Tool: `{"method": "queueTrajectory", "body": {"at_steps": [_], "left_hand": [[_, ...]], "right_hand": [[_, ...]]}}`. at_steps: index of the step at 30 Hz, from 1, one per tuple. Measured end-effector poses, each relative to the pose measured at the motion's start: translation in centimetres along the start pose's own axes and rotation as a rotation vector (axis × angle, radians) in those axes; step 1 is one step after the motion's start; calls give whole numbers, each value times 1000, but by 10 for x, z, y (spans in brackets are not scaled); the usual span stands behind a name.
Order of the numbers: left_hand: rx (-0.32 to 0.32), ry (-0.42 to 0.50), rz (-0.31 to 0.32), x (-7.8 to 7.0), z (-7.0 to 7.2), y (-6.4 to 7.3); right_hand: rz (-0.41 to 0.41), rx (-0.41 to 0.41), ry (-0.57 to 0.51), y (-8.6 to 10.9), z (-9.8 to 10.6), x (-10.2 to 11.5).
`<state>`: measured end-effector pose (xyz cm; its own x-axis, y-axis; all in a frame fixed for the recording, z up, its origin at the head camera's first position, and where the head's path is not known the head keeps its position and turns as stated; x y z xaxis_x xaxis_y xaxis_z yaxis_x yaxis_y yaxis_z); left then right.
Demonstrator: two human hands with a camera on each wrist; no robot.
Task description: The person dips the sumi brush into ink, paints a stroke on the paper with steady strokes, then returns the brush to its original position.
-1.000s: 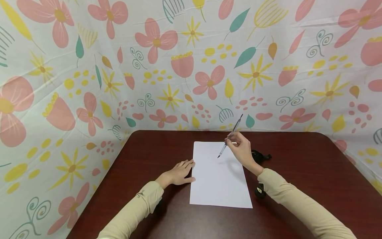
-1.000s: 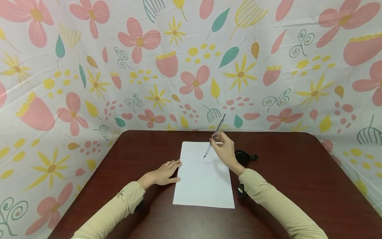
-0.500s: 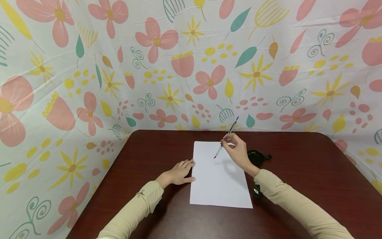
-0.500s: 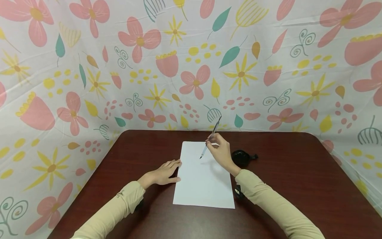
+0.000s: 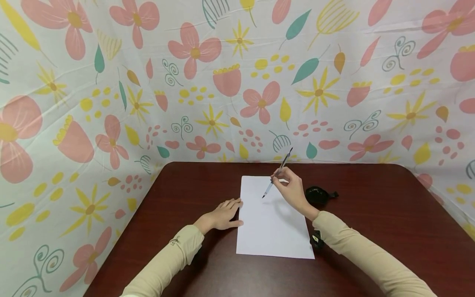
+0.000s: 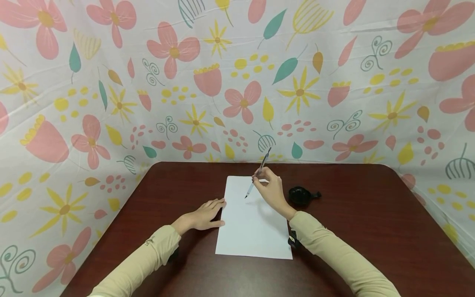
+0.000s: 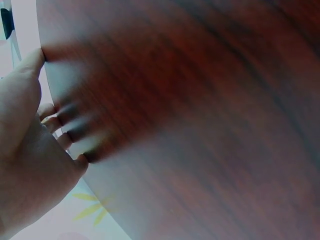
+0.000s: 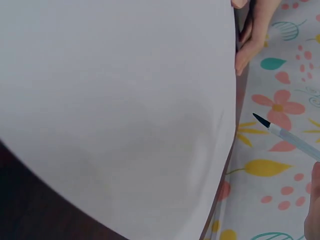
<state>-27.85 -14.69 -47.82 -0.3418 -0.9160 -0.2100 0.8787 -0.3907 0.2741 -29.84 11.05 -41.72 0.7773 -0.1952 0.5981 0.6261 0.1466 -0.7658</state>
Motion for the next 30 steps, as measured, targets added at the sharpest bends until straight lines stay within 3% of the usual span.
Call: {"method": "queueTrajectory", "body": {"at_steps": [14,30], "left_hand": [[3,-10,27,-1,-1,-2],[-11,-12,0,-3,1,2]], "right_hand": [[6,3,-24,2,-8,-1],[-41,25,-64,5,-19,-2]]}}
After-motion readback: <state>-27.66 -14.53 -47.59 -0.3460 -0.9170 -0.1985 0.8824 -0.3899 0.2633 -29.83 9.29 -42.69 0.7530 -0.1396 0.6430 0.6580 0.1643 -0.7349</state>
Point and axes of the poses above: each hand's wrist, its own y-axis away from the middle knuckle, its own z-axis out of the back of the hand, x = y × z, the point moved 1 cm from there along -y, towards the middle knuckle, and after that the axes turned 15 degrees about z, right-handed, at the moved point
